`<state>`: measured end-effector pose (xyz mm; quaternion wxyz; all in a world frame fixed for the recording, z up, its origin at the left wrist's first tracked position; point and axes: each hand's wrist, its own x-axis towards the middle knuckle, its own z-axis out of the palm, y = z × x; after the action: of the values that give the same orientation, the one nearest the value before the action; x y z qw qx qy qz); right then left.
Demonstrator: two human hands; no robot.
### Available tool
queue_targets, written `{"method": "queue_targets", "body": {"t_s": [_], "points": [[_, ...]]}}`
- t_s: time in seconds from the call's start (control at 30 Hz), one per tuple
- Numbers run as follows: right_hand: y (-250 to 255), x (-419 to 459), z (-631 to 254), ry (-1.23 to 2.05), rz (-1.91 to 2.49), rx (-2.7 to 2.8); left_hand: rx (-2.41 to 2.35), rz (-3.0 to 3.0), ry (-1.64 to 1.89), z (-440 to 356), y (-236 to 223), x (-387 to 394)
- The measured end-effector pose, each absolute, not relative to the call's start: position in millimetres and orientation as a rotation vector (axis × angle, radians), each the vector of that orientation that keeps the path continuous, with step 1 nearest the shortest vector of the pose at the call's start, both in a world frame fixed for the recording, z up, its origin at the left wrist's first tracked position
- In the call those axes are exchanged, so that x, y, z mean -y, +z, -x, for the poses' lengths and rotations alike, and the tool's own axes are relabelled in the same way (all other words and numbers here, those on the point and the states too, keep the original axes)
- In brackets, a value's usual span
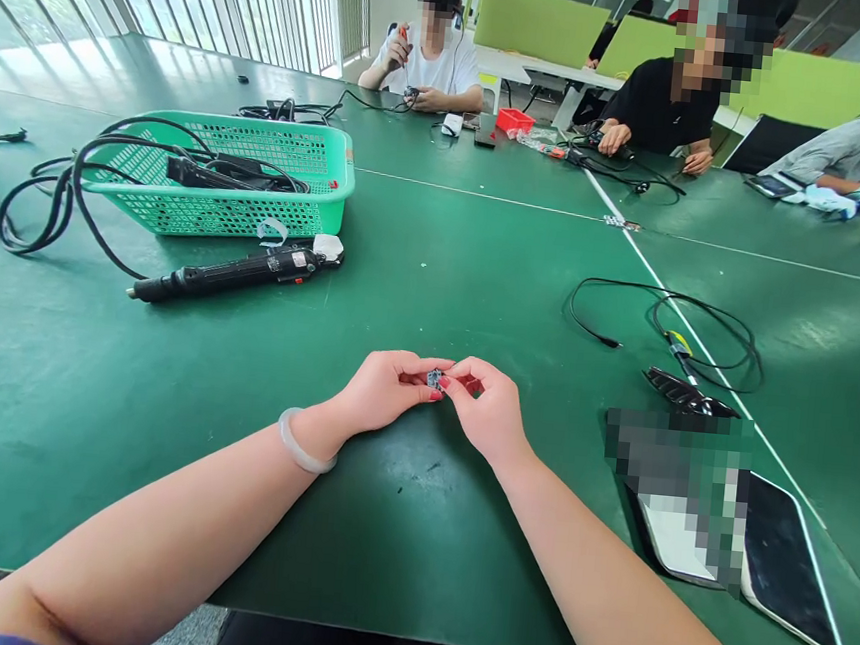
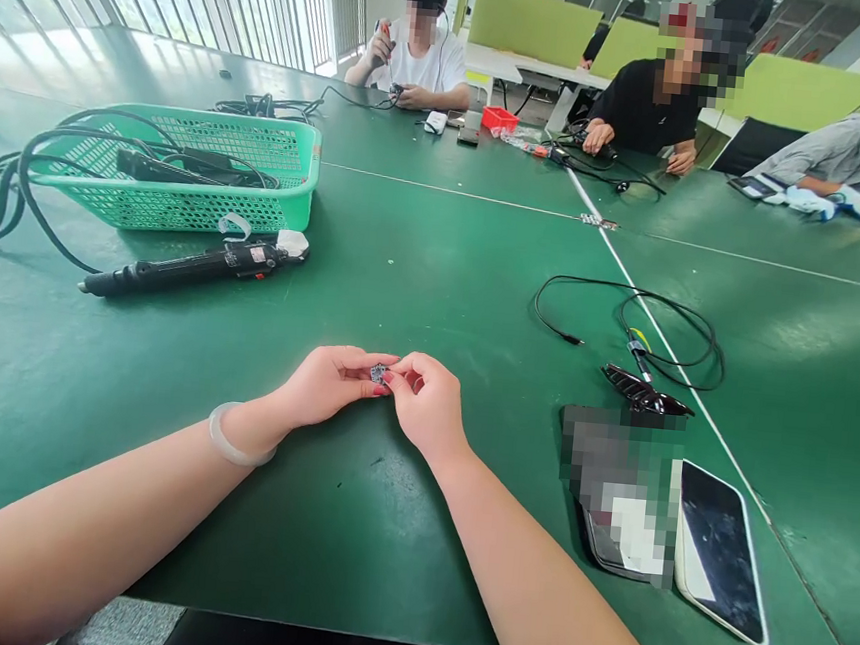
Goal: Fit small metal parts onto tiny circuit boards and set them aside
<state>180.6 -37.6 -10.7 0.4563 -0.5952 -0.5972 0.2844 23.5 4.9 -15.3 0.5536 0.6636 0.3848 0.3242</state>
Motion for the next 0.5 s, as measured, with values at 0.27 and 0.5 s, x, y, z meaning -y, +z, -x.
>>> {"method": "queue_targets", "body": {"t_s": [0.27,0.5], "points": [[-7.7,33.5,-191.5,0.806,1.409,1.48,-0.762,-1.177,0.785,-21.1,-4.5,-5.3],[-11.6,31.8,-201.3,0.532,1.574,1.947,-1.037,-0.931,0.931,-15.9,0.4,-19.2]]}}
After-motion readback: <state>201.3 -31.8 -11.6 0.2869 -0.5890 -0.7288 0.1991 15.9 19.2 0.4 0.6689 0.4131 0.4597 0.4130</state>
